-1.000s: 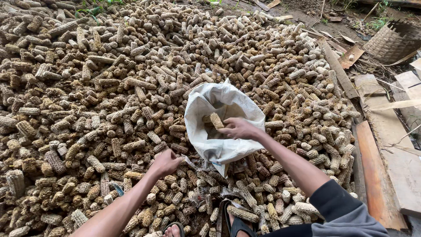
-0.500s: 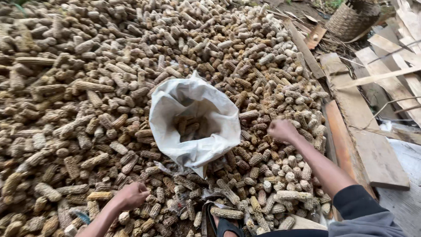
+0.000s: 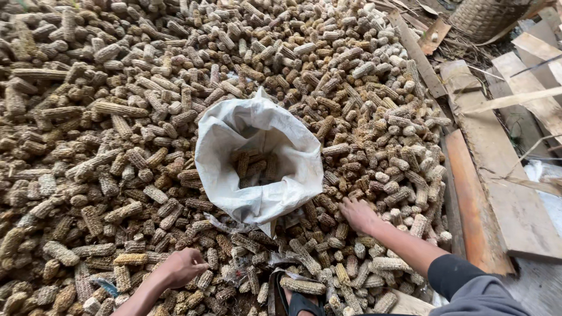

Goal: The person sorts corn cobs by hand, picking them up from a large pile and placing them into a white sack.

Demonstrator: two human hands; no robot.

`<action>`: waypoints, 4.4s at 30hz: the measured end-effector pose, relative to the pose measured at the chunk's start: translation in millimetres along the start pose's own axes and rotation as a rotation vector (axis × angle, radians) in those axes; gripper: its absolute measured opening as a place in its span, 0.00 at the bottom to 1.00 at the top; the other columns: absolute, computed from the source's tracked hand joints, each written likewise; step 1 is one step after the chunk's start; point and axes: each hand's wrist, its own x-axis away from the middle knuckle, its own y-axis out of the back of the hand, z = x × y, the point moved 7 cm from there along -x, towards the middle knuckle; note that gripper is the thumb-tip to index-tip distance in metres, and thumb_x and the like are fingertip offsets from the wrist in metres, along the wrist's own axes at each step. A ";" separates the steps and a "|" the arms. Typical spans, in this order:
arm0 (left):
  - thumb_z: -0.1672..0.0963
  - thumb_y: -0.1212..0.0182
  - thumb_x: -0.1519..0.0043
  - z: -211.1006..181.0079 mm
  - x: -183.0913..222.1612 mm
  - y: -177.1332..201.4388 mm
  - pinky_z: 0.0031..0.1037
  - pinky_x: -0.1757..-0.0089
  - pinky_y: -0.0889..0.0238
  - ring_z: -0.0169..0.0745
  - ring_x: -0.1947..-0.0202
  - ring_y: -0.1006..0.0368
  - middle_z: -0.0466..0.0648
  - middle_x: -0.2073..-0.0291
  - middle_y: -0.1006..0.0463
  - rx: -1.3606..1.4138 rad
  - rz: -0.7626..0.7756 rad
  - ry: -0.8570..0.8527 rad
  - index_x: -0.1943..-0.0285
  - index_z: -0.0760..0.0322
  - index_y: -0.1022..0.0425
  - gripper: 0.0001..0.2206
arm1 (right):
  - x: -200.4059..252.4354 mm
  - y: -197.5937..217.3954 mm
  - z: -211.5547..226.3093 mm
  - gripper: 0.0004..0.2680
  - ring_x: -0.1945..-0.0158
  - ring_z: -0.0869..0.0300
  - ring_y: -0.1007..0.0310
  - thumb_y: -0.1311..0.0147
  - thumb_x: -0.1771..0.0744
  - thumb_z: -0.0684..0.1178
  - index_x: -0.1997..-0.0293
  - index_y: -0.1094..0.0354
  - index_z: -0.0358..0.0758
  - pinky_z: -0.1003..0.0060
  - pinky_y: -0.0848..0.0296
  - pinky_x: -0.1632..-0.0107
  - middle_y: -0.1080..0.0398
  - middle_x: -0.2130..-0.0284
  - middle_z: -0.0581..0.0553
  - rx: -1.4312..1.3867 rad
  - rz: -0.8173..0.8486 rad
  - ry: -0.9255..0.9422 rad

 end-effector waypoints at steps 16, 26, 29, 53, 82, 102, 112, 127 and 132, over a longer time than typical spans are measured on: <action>0.50 0.45 0.39 -27.1 27.5 3.2 0.22 0.59 0.29 0.32 0.66 0.28 0.50 0.55 0.23 -0.038 0.003 -0.052 0.52 0.63 0.28 0.14 | 53.7 191.5 -42.5 0.07 0.74 0.61 0.34 0.45 0.37 0.47 0.58 0.34 0.40 0.69 0.28 0.71 0.31 0.65 0.42 -0.744 -0.305 -0.202; 0.54 0.45 0.38 -29.1 34.5 6.1 0.12 0.71 0.34 0.27 0.75 0.33 0.49 0.62 0.23 0.064 0.003 -0.038 0.52 0.64 0.29 0.11 | 62.1 252.0 30.7 0.14 0.65 0.56 0.26 0.49 0.35 0.48 0.44 0.38 0.41 0.69 0.22 0.66 0.28 0.60 0.39 -0.963 -0.370 0.103; 0.53 0.44 0.38 -29.8 40.6 6.6 0.12 0.71 0.35 0.26 0.74 0.34 0.48 0.57 0.24 0.040 0.019 -0.017 0.51 0.63 0.29 0.12 | 45.6 223.8 3.1 0.11 0.65 0.59 0.27 0.49 0.36 0.51 0.53 0.32 0.40 0.71 0.25 0.63 0.27 0.64 0.41 -0.765 -0.373 0.042; 0.52 0.38 0.44 3.6 -15.5 -27.6 0.28 0.54 0.27 0.36 0.55 0.24 0.46 0.52 0.23 -0.132 0.020 -0.060 0.59 0.55 0.26 0.08 | 13.5 -55.9 -67.9 0.43 0.67 0.57 0.31 0.38 0.41 0.65 0.31 0.75 0.39 0.72 0.25 0.70 0.56 0.41 0.22 -0.038 -0.169 -0.133; 0.56 0.39 0.43 -41.5 27.2 0.1 0.21 0.60 0.27 0.34 0.61 0.25 0.49 0.49 0.26 0.001 0.007 -0.079 0.51 0.58 0.28 0.12 | 78.1 71.2 -58.3 0.15 0.81 0.68 0.48 0.43 0.40 0.52 0.53 0.42 0.45 0.77 0.42 0.75 0.35 0.78 0.52 -0.523 0.029 -0.180; 0.54 0.42 0.40 -12.6 32.9 -15.1 0.12 0.68 0.31 0.26 0.72 0.30 0.47 0.59 0.24 -0.115 0.055 0.019 0.52 0.60 0.30 0.11 | 114.2 127.6 167.9 0.24 0.47 0.54 0.31 0.44 0.38 0.61 0.41 0.45 0.39 0.64 0.28 0.46 0.37 0.46 0.41 -0.533 0.180 0.141; 0.56 0.40 0.40 -18.3 27.5 -22.2 0.17 0.60 0.29 0.31 0.66 0.27 0.47 0.63 0.24 -0.253 0.038 -0.079 0.56 0.61 0.31 0.08 | 77.6 22.4 195.2 0.34 0.43 0.38 0.45 0.51 0.38 0.69 0.30 0.71 0.52 0.46 0.36 0.46 0.61 0.40 0.22 -0.243 0.098 0.257; 0.58 0.41 0.41 -41.7 38.3 -10.6 0.11 0.69 0.32 0.26 0.72 0.30 0.45 0.66 0.24 -0.224 0.023 -0.097 0.59 0.59 0.30 0.05 | 56.1 4.4 198.5 0.37 0.49 0.41 0.42 0.54 0.37 0.64 0.32 0.90 0.56 0.62 0.29 0.61 0.79 0.37 0.20 -0.339 0.036 0.208; 0.59 0.41 0.41 -42.0 26.3 -14.6 0.12 0.69 0.32 0.25 0.72 0.31 0.44 0.69 0.25 -0.232 0.006 -0.142 0.63 0.60 0.31 0.03 | 46.1 8.2 182.4 0.40 0.79 0.63 0.44 0.56 0.37 0.69 0.32 0.93 0.45 0.71 0.43 0.81 0.48 0.49 0.13 -0.205 -0.140 0.267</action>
